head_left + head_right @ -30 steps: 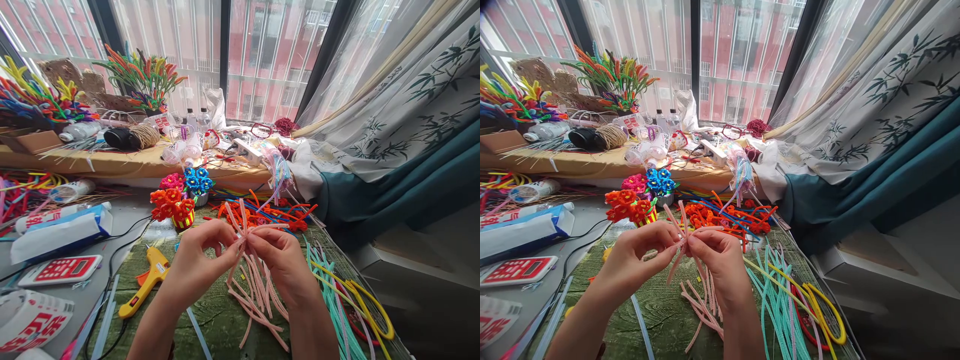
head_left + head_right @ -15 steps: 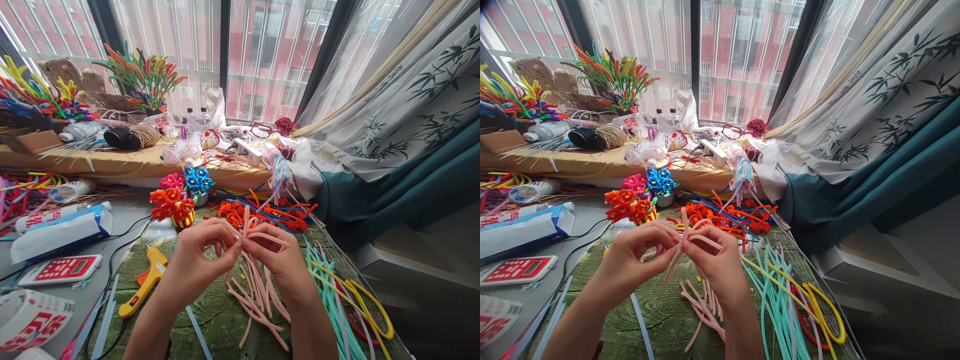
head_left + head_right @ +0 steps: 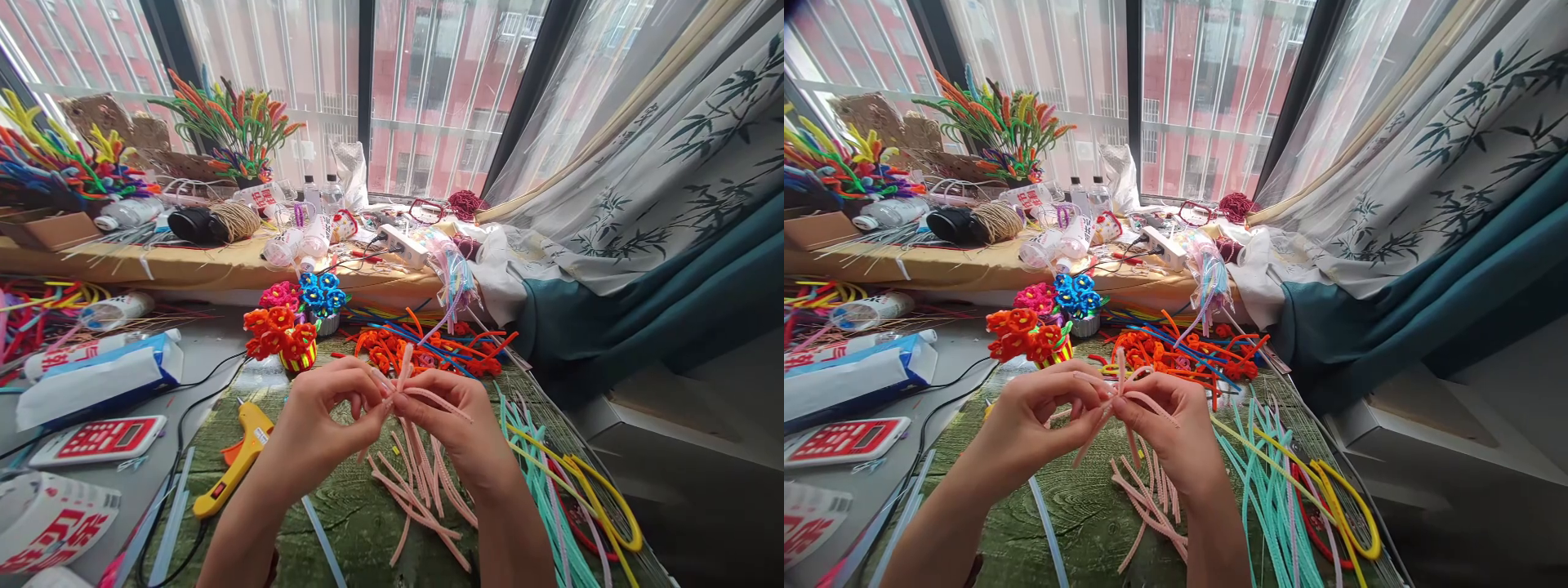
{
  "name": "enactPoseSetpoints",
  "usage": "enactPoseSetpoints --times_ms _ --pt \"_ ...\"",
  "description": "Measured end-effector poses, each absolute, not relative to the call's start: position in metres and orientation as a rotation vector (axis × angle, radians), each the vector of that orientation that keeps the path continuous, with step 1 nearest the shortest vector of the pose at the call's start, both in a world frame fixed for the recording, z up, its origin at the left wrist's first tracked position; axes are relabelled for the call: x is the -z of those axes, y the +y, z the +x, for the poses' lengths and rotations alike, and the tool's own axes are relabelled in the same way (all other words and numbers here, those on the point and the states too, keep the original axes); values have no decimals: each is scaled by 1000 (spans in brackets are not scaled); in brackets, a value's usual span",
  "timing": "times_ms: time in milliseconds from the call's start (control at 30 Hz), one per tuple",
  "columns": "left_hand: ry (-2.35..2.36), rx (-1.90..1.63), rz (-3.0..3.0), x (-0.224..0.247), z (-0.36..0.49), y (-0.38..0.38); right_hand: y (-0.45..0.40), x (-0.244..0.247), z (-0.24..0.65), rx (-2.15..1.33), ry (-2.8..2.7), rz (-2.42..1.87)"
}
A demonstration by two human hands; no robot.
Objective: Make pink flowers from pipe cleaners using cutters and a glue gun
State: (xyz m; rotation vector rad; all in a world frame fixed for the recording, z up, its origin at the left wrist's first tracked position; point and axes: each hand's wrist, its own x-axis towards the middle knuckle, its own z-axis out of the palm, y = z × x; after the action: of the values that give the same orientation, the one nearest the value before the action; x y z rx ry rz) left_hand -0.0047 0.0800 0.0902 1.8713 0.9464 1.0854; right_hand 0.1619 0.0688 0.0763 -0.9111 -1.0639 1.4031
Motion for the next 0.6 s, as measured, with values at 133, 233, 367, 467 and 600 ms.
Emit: enactPoseSetpoints --times_ms 133,233,367,467,600 --pt "978 -1064 1881 -91 -5 80 69 -77 161 -1411 -1053 -928" --pt "936 -1084 1857 -91 -5 81 70 -76 162 -1453 -1027 -913" --pt "920 -1103 1848 -89 -6 82 71 -72 162 -1496 -967 -905" --pt "927 -1107 1846 -88 -7 81 71 -70 163 -1450 -972 -929" --pt "917 -1110 1842 -88 -7 81 71 -70 163 -1372 -1054 -967"
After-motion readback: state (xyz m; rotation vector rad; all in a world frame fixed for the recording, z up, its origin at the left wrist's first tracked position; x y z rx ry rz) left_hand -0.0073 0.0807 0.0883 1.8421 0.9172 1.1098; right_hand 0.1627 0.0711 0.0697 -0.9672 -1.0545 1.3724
